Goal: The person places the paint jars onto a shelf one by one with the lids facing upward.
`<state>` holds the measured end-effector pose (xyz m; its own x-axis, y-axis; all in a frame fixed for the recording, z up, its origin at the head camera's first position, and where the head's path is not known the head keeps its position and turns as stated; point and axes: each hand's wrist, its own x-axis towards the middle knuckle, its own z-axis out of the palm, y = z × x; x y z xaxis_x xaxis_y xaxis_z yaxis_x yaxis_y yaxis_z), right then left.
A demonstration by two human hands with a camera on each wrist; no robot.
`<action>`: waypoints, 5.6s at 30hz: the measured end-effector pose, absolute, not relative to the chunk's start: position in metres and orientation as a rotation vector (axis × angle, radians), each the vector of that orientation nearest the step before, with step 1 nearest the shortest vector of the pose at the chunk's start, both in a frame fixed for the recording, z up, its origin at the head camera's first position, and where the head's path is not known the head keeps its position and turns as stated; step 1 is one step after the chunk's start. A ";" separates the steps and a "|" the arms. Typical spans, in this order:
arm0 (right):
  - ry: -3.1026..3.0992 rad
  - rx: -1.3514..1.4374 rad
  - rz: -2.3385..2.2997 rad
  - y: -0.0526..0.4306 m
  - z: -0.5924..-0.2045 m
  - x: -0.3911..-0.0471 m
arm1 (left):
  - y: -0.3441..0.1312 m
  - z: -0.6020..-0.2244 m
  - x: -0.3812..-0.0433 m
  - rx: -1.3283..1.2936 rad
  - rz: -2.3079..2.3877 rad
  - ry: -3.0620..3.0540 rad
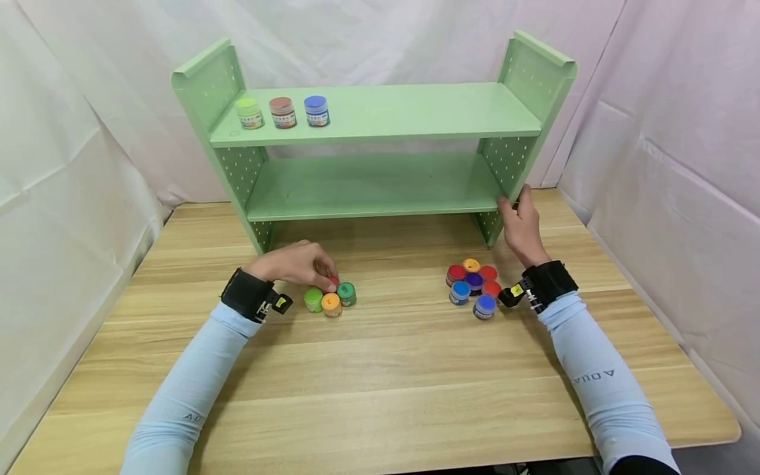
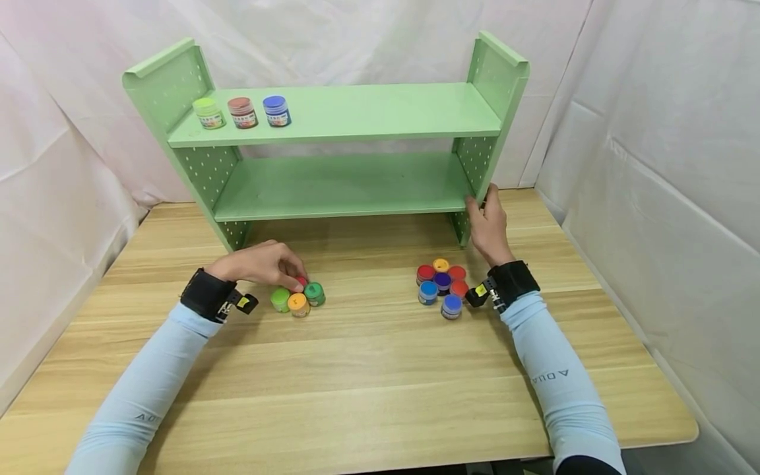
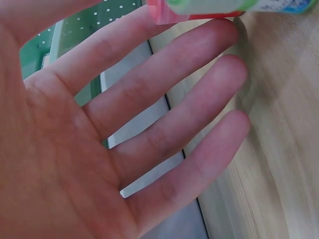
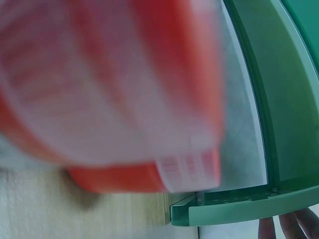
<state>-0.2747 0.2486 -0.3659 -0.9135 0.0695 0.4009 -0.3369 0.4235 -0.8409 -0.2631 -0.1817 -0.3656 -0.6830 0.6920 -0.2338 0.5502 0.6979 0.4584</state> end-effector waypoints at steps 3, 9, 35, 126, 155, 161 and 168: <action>-2.305 0.231 1.491 0.249 -0.366 -0.275 | -0.181 -0.365 -0.263 0.959 0.499 2.517; -2.309 0.234 1.503 0.255 -0.371 -0.282 | -0.181 -0.363 -0.263 0.958 0.499 2.541; -2.297 0.239 1.521 0.248 -0.365 -0.274 | -0.188 -0.379 -0.280 0.910 0.571 2.825; -2.292 0.237 1.498 0.266 -0.395 -0.306 | -0.162 -0.306 -0.270 1.296 0.860 3.293; -2.298 0.258 1.488 0.258 -0.383 -0.298 | -0.142 -0.215 -0.296 1.487 1.154 3.416; -2.288 0.260 1.496 0.262 -0.396 -0.309 | -0.137 -0.208 -0.299 1.448 0.988 3.525; -2.294 0.246 1.474 0.261 -0.393 -0.308 | -0.130 -0.200 -0.300 1.330 0.730 3.622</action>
